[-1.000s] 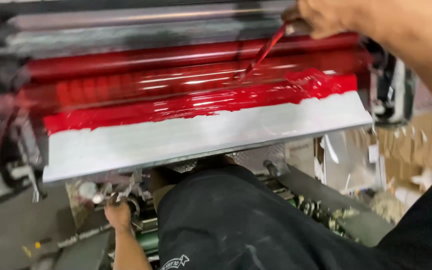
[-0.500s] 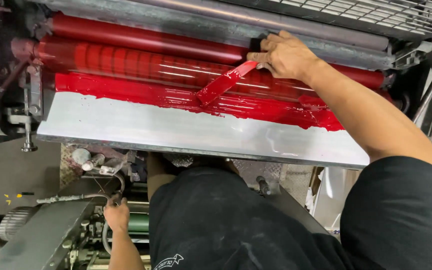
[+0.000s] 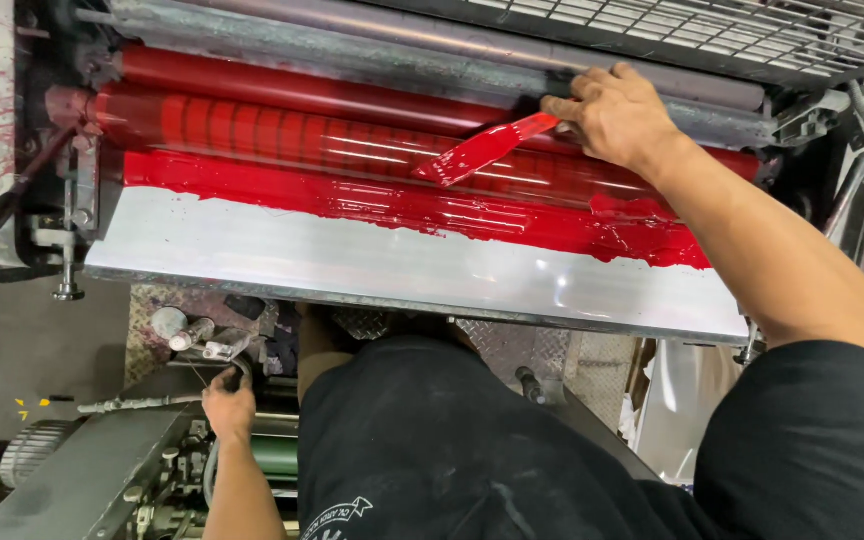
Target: The person applies red ink to a printing machine's roller using a red spatula, spreading it evenly across the surface. They then move to a second machine and apply yellow ink to its roller using a yellow spatula, repeating the spreading process.
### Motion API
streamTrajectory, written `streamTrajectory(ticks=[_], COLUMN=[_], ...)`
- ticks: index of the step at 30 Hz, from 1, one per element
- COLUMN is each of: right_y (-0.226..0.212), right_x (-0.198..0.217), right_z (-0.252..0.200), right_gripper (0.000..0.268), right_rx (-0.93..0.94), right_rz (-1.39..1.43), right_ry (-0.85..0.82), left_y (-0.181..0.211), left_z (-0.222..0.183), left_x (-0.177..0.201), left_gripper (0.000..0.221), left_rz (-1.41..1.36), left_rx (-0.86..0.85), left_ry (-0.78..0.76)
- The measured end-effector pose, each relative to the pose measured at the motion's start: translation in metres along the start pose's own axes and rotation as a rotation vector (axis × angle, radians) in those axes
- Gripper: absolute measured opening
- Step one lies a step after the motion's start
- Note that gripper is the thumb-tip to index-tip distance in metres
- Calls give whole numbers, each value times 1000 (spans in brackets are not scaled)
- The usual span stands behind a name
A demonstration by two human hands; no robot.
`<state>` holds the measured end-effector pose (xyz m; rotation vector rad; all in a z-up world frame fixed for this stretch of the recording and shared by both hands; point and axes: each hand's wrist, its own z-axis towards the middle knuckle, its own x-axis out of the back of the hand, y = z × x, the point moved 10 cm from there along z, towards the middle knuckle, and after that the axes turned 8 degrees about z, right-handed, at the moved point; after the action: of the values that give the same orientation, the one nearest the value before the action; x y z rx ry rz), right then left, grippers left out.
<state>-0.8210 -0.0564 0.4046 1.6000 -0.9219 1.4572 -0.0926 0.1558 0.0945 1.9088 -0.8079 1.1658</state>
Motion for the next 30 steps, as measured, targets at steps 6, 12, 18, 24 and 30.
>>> streamTrajectory(ticks=[6, 12, 18, 24, 30], right_y=[3, 3, -13, 15, 31], right_x=[32, 44, -14, -11, 32], right_z=[-30, -24, 17, 10, -27], right_gripper=[42, 36, 47, 51, 51], right_rx=[-35, -170, -407, -484, -583], right_rz=[-107, 109, 305, 173, 18], right_ry=[1, -167, -424, -510, -468], left_y=[-5, -15, -10, -20, 33], left_z=[19, -4, -27, -40, -36], left_x=[-16, 2, -6, -1, 61], left_gripper=[44, 38, 43, 43, 35], left_rz=[50, 17, -56, -52, -196], left_rx=[-76, 13, 142, 163, 82], left_ry=[29, 89, 22, -4, 35])
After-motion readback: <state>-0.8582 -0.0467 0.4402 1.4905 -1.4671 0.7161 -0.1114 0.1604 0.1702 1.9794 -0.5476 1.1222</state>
